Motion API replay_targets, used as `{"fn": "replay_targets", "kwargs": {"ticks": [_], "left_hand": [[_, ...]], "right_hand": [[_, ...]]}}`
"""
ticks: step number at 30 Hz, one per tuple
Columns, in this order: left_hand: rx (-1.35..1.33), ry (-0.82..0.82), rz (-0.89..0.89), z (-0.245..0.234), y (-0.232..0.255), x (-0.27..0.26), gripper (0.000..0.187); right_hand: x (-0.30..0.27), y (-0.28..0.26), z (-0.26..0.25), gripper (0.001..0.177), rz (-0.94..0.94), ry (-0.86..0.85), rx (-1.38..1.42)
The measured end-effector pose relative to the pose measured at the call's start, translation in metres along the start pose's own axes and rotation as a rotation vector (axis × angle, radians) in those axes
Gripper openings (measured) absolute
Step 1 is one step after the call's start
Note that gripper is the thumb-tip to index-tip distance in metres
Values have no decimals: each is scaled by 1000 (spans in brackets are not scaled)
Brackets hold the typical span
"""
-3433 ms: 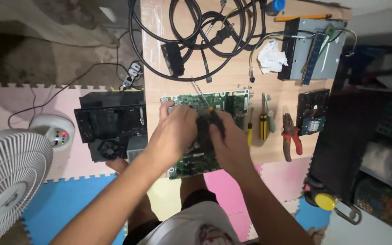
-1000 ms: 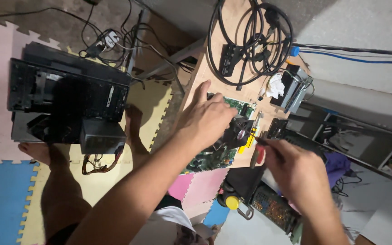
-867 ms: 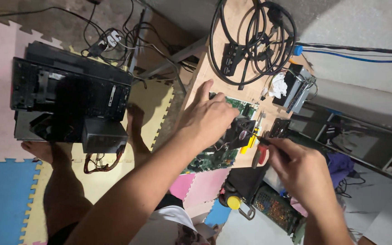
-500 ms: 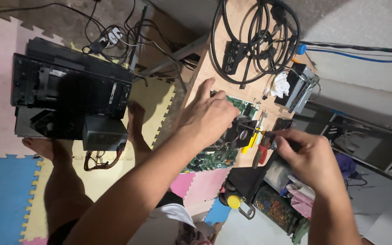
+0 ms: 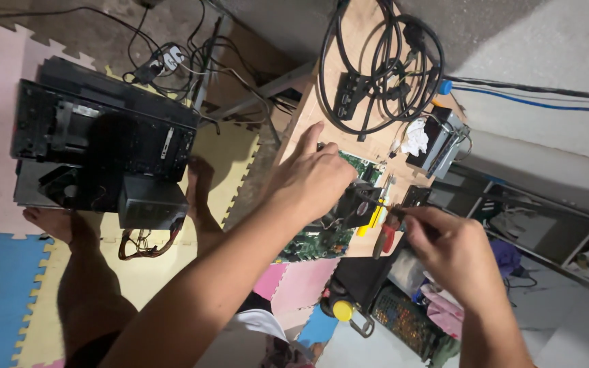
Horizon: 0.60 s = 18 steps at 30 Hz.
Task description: Repairing or assembling components on a computer motherboard.
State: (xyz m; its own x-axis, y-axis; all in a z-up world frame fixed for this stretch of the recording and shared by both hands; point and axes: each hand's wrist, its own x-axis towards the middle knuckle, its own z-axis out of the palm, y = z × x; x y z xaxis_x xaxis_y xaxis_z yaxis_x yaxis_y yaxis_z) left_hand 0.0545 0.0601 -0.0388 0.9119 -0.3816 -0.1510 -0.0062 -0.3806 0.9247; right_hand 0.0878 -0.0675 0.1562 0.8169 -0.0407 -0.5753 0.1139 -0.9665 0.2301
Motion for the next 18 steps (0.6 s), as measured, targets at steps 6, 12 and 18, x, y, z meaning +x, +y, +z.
{"fn": "replay_targets", "kwargs": {"ticks": [6,12,18], "left_hand": [[50,5,37,2,-1,0,28],[135,37,43,11,-1,8,23],[232,23,57,9,-3,11,22]], "right_hand": [[-7,1,5,22,-18,30,6],[-9,2,5,22,-151,72,-16],[-4,5,3,25,20,-11,13]]}}
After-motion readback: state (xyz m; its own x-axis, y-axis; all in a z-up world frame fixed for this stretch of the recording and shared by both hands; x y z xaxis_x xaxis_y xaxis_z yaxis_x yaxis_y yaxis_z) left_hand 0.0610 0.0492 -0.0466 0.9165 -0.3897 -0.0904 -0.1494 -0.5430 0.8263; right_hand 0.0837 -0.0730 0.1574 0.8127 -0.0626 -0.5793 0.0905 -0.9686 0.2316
